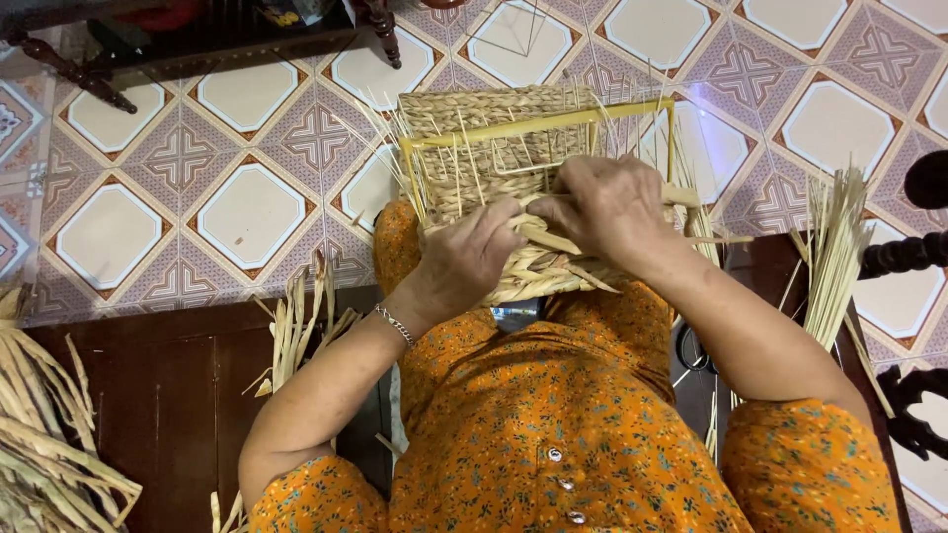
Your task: The person weaves a basket by hand, threading dried plant stalks through a frame and around vertical supports. They pick up stalks from a pile, tuck them into the weave, and occasionally use shears to trim excess material.
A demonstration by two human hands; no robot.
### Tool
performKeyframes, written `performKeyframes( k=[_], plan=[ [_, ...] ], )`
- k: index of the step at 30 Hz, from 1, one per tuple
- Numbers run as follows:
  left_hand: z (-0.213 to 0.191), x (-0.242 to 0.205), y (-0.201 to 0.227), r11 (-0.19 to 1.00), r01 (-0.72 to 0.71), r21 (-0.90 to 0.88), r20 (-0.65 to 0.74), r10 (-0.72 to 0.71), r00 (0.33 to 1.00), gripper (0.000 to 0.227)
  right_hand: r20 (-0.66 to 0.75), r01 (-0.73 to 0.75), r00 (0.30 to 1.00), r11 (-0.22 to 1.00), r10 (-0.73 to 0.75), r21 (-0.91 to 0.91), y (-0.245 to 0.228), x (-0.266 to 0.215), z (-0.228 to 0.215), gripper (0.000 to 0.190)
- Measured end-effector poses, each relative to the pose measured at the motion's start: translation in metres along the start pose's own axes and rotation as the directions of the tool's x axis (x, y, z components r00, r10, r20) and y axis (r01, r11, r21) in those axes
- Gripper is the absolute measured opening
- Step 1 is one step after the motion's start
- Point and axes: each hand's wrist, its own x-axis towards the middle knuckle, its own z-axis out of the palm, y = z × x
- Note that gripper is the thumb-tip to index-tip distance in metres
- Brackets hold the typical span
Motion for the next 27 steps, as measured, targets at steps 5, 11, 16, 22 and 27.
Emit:
performKeyframes(
  k=[5, 11, 16, 22, 27],
  plan=[
    [0.006, 0.006, -0.004, 0.959, 0.270, -0.081, 0.211, -0.248, 0.945, 0.019, 0.017, -0.026, 1.000, 1.000, 0.027, -0.013, -0.005, -0.015, -0.003, 0.043],
    [0.012, 0.023, -0.011, 0.843, 0.494, -0.214, 0.277, -0.432, 0.858, 0.008, 0.057, -0.101, 0.995, 0.929, 0.086, 0.355, -0.004, -0.033, -0.019, 0.025],
    [-0.014, 0.053, 0.009, 0.929, 0.299, -0.215, -0.063, -0.319, 0.946, 0.054, -0.101, 0.200, 0.971, 0.967, -0.218, -0.158, -0.026, -0.026, -0.053, 0.030],
    [0.031, 0.013, 0.001, 0.966, 0.204, -0.156, 0.174, -0.176, 0.969, 0.014, 0.427, -0.236, 0.875, 0.971, 0.228, -0.034, 0.015, -0.065, -0.037, 0.025],
    [0.005, 0.035, 0.011, 0.971, 0.154, -0.186, 0.096, -0.138, 0.986, 0.031, -0.071, 0.076, 0.993, 0.958, -0.099, -0.276, 0.000, -0.025, -0.075, 0.019]
  ],
)
